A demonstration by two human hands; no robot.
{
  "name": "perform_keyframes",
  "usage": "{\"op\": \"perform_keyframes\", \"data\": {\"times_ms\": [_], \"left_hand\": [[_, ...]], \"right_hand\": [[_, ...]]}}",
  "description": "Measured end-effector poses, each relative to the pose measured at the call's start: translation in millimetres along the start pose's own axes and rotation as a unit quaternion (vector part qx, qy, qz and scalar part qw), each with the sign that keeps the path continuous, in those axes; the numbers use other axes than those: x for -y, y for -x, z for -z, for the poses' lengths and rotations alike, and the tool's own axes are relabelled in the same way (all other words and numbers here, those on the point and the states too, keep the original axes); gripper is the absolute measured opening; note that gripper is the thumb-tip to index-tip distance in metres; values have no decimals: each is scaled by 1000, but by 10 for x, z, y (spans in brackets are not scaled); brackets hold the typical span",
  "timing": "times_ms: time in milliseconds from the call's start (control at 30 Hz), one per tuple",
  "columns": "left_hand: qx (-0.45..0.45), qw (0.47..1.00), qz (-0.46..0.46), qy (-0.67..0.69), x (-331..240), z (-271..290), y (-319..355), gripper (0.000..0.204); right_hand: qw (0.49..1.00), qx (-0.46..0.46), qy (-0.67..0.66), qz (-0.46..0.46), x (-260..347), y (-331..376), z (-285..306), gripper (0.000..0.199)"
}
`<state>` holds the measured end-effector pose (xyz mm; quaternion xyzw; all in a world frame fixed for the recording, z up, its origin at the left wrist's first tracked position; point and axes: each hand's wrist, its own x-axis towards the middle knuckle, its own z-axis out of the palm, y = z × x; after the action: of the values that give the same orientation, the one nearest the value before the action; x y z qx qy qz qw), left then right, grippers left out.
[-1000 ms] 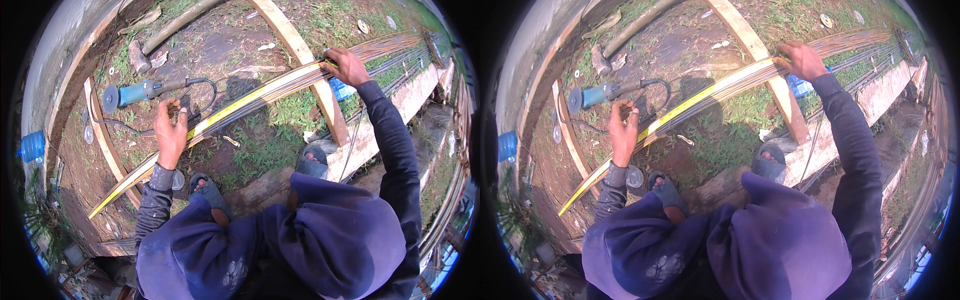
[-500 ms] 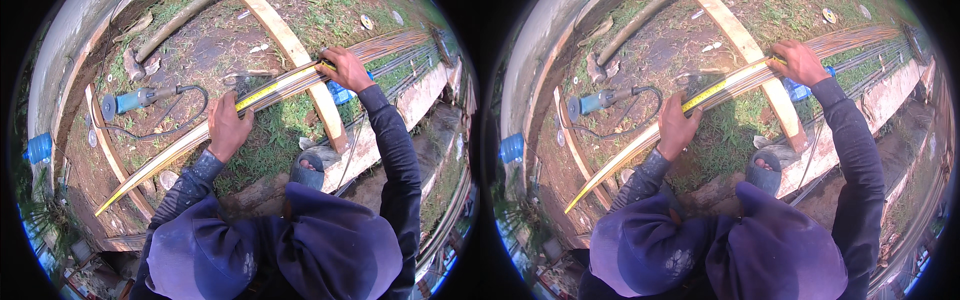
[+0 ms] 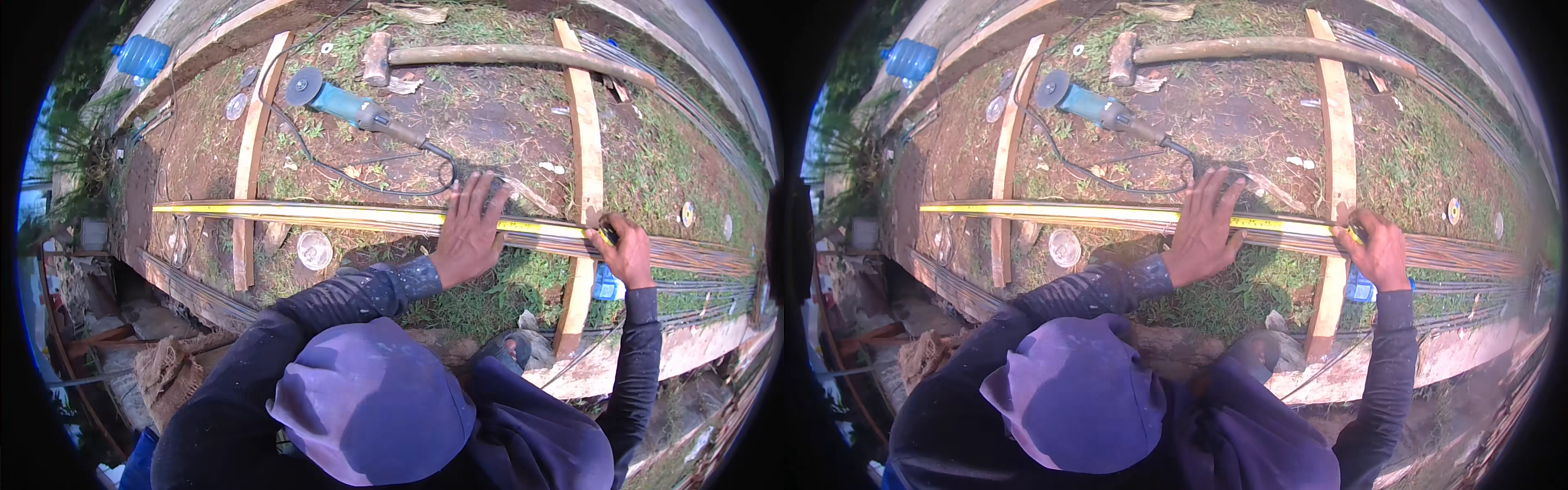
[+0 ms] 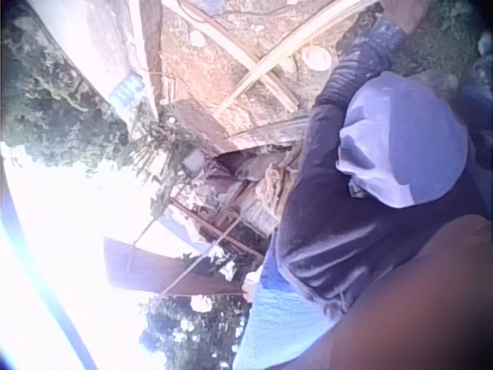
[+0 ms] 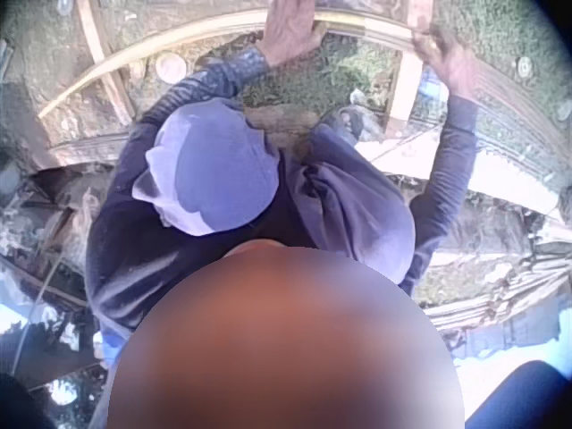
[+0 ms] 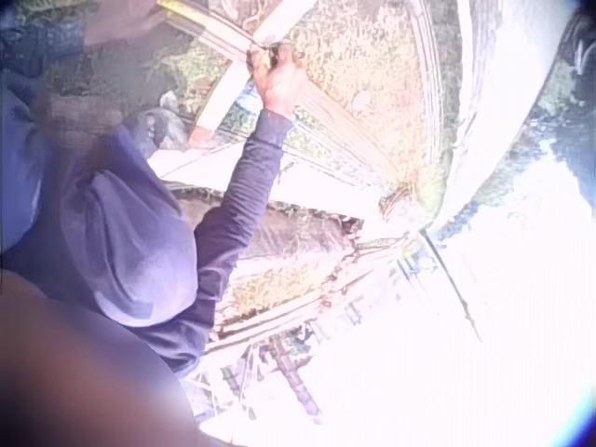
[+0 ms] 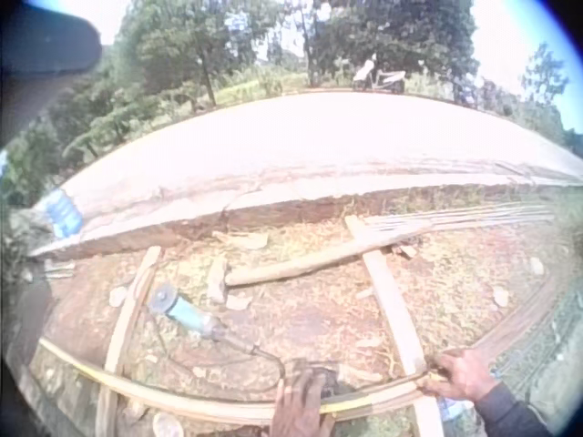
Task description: The person measures and aligns multiple long metal rods on wooden supports, then wraps and twists wire around them to secure them together. They use a tape measure to check lengths and an angle grinder to cut the rods.
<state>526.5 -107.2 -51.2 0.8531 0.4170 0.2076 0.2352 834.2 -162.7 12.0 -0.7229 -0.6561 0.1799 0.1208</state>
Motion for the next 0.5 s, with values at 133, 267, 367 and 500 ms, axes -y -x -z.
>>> {"op": "perform_keyframes", "data": {"times_ms": [133,267,367,500], "left_hand": [[-23,996,-88,-9,34,-47,43,84],[-36,993,-111,-13,65,-102,162,80],[-61,987,-147,-17,150,-204,246,80],[-48,995,-86,33,107,-299,217,71]], "right_hand": [[997,58,-44,-31,394,-303,-195,32],[997,58,-42,-4,852,-763,-335,38],[994,67,-70,53,1037,-1089,-505,41],[990,95,-94,42,1070,-1450,-500,46]]}}
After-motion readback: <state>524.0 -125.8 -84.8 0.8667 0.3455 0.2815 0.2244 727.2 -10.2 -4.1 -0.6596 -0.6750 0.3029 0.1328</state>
